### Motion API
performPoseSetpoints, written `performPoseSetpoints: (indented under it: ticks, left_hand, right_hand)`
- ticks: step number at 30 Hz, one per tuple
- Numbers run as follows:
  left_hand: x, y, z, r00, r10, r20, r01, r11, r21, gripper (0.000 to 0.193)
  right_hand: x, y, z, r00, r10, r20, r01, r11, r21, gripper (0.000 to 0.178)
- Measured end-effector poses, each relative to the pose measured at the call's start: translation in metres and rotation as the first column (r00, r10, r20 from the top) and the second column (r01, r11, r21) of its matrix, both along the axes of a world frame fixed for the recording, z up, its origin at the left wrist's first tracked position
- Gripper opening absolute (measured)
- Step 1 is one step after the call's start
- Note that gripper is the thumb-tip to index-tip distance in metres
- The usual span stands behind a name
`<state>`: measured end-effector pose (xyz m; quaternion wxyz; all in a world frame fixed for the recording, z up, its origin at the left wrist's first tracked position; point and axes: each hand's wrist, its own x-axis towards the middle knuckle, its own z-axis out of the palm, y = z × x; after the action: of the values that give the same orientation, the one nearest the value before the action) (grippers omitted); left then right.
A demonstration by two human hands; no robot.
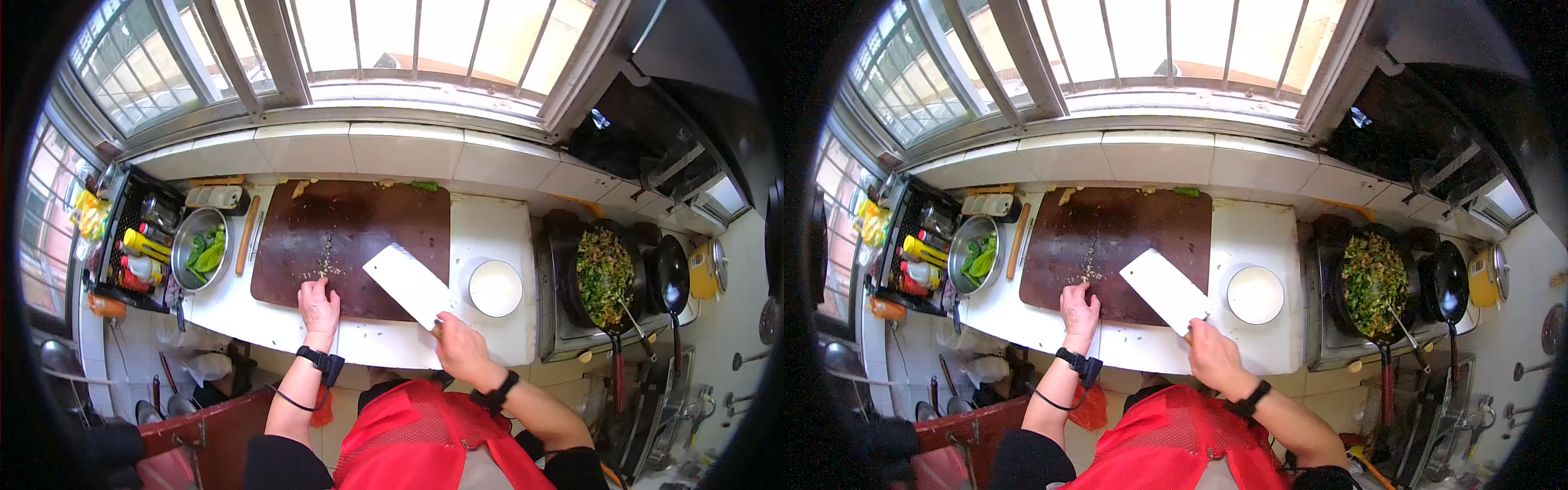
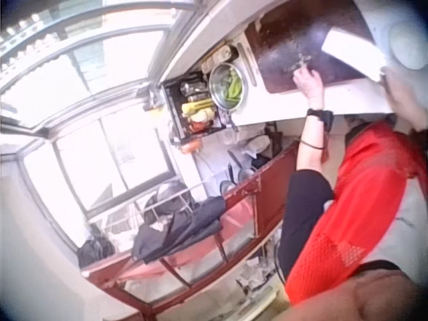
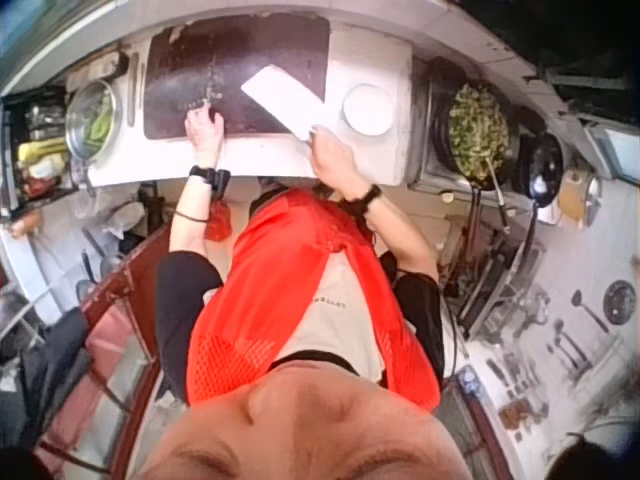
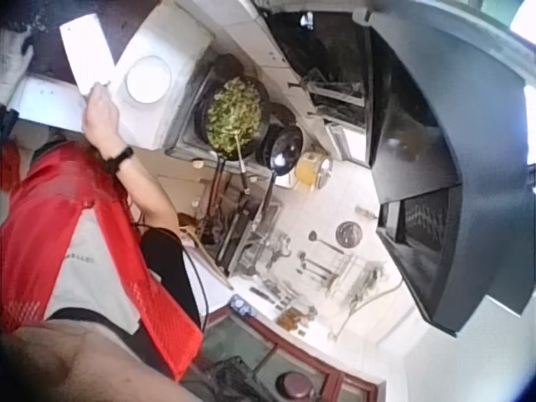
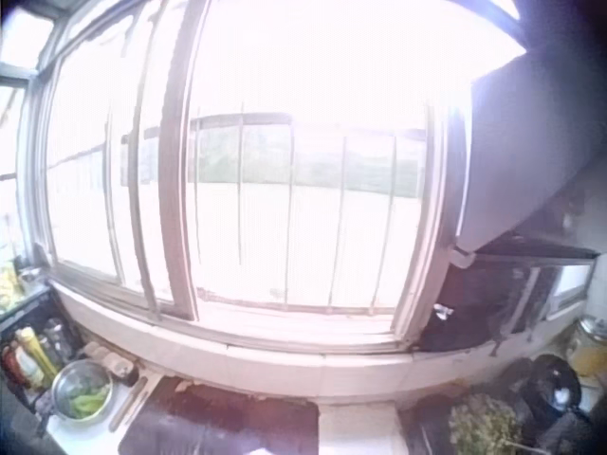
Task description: The person stirs chopped vegetables in a pan using a spatula, adds seasoning from a small container using a spoon, and then washes and chops more greens on a wooden cutting board with a cleaver.
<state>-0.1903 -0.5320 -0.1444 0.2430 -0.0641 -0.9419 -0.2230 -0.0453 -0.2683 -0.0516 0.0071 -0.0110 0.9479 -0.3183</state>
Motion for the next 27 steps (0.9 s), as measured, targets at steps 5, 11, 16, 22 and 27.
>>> performPoseSetpoints:
  ticks: [5, 11, 16, 22, 27]
  left_hand:
    - [-0.033, -0.027, -0.01, 0.969, -0.108, 0.221, 0.122, 0.991, -0.051, 0.011]
    - [-0.045, 0.016, 0.042, 0.874, -0.316, 0.369, 0.152, 0.899, 0.411, 0.02]
    - [0.008, 0.151, 0.111, 0.617, -0.73, 0.293, 0.285, 0.555, 0.782, 0.015]
    - [0.121, 0.365, 0.176, 0.495, -0.865, -0.085, 0.716, 0.35, 0.605, 0.016]
    - [0.107, 0.471, 0.118, 0.443, -0.895, -0.049, 0.889, 0.431, 0.157, 0.02]
  right_hand:
    - [-0.053, -0.053, -0.041, 1.0, 0.003, 0.026, -0.006, 0.994, 0.112, 0.026]
    - [-0.047, -0.061, -0.072, 0.989, -0.091, -0.119, 0.103, 0.989, 0.106, 0.022]
    - [0.01, -0.004, -0.005, 0.991, -0.134, -0.01, 0.132, 0.986, -0.102, 0.024]
    - [0.152, 0.133, 0.071, 0.985, -0.094, 0.145, 0.099, 0.995, -0.024, 0.028]
    - [0.256, 0.217, 0.102, 0.955, -0.254, 0.154, 0.254, 0.967, 0.024, 0.028]
